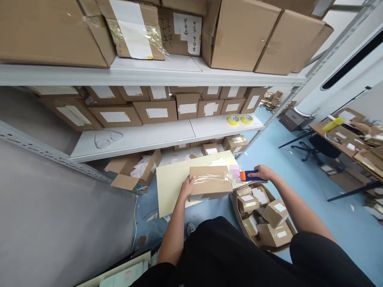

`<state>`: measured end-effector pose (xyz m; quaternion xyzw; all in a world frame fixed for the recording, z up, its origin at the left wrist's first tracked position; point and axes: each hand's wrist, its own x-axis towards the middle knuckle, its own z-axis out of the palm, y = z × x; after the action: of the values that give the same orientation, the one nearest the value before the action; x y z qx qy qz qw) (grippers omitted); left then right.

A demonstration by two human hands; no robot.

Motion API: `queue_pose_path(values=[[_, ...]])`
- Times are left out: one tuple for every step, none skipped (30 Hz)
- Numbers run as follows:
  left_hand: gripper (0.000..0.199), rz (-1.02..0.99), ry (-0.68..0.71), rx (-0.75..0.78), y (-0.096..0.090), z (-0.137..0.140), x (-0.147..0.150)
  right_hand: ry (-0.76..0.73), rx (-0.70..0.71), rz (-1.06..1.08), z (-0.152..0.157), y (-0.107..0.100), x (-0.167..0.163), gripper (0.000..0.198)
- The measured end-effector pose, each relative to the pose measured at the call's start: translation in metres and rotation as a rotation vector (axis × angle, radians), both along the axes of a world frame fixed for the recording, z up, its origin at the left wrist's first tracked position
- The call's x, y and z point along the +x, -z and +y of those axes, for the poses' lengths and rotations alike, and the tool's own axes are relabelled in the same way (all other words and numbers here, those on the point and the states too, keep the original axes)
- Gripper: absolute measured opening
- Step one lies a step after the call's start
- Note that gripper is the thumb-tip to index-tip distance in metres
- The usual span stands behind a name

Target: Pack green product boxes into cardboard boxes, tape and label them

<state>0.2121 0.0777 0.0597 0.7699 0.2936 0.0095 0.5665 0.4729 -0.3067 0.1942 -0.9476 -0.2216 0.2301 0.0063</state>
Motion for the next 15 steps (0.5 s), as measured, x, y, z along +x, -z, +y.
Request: queue_pose_path(values=[[0.056, 0.000, 0.004, -0.005, 0.001, 0.002, -0.001, 0.017, 0.025, 0.009, -0.003, 0.009, -0.001, 0.062], [0.057, -0.001, 0.006, -0.010, 0.001, 0.004, -0.003, 0.020, 0.056, 0.022, -0.001, 0.019, -0.004, 0.063], [0.057, -0.007, 0.008, -0.021, 0.001, 0.008, -0.006, 0.013, 0.096, 0.039, 0.005, 0.030, -0.009, 0.063], [0.059, -0.020, 0.009, -0.037, 0.002, 0.014, -0.010, 0.007, 0.150, 0.062, 0.015, 0.040, -0.015, 0.064], [0.060, -0.038, 0.012, -0.058, 0.002, 0.021, -0.015, 0.003, 0.221, 0.102, 0.026, 0.050, -0.021, 0.065], [0.061, -0.055, 0.013, -0.076, 0.001, 0.031, -0.021, 0.007, 0.301, 0.150, 0.039, 0.059, -0.028, 0.067], [0.061, -0.060, 0.010, -0.080, 0.000, 0.042, -0.028, 0.012, 0.381, 0.206, 0.052, 0.065, -0.035, 0.068], [0.060, -0.035, -0.012, -0.060, -0.002, 0.054, -0.035, 0.016, 0.454, 0.264, 0.065, 0.070, -0.042, 0.069], [0.059, 0.027, -0.059, -0.011, -0.006, 0.065, -0.043, 0.016, 0.512, 0.319, 0.078, 0.073, -0.049, 0.069], [0.058, 0.111, -0.127, 0.064, -0.011, 0.076, -0.051, 0.009, 0.556, 0.368, 0.092, 0.075, -0.057, 0.069], [0.058, 0.195, -0.200, 0.155, -0.017, 0.085, -0.059, -0.004, 0.591, 0.401, 0.107, 0.074, -0.065, 0.069], [0.058, 0.256, -0.260, 0.246, -0.024, 0.091, -0.066, -0.021, 0.618, 0.413, 0.122, 0.073, -0.073, 0.068], [0.058, 0.280, -0.292, 0.319, -0.032, 0.095, -0.071, -0.044, 0.631, 0.407, 0.139, 0.069, -0.083, 0.068], [0.057, 0.260, -0.290, 0.365, -0.039, 0.095, -0.076, -0.068, 0.637, 0.379, 0.156, 0.065, -0.092, 0.067], [0.053, 0.205, -0.257, 0.383, -0.046, 0.094, -0.079, -0.097, 0.625, 0.331, 0.174, 0.060, -0.102, 0.067]])
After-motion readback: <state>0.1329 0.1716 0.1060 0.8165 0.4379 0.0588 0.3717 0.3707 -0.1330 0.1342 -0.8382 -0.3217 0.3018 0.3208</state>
